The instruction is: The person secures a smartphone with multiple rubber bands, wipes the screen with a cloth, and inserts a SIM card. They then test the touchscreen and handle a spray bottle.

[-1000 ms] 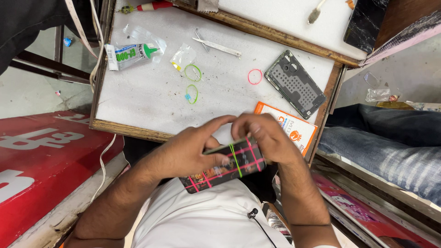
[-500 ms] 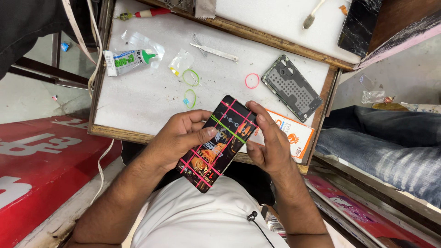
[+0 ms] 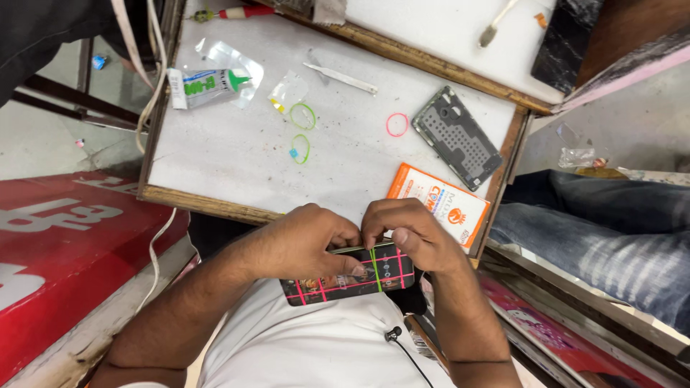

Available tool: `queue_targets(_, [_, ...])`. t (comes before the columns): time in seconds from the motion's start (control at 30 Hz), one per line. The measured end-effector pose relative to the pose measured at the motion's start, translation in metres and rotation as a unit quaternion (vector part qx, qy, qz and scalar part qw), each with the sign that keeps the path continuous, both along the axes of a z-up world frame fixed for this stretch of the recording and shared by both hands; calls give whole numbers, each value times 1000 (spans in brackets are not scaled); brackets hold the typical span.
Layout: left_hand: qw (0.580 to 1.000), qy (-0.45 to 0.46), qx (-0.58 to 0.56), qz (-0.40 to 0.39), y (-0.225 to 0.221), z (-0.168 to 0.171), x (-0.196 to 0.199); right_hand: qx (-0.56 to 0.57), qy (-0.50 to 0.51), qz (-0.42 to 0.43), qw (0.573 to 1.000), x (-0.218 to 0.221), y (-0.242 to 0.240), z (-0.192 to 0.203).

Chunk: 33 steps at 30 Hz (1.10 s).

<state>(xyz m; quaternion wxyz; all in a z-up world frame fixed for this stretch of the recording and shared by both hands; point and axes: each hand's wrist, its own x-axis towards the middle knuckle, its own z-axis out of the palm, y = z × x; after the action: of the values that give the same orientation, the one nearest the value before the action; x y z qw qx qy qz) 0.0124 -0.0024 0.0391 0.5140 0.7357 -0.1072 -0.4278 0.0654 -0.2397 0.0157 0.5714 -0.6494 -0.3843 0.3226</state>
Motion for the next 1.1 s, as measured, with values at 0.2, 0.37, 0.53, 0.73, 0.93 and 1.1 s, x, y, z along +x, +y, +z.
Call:
queue_targets(0.2, [1000,3,-19,12,0,-5,-3,8,26,-21,999,-8,3,-6])
queue_targets(0.37, [996,49,-65,21,4,-27,-20,24,58,-54,997,-9,1,-12])
queue_targets(0.53, [969,25,-241,40,18,-59,-50,-260,-160,-315,899,15,9,-3])
queue_targets(0.73, [904,131,-288,289,32,-60,-56,-372,-387,-263,802,53,28,-10])
queue_targets(0.93, [834,62,-351,420,37,-61,-35,-299,-207,-282,888,45,24,-8])
queue_targets(1.1, [804,77,-419,415,25,-67,-22,-84,196,-284,935,30,8,-21])
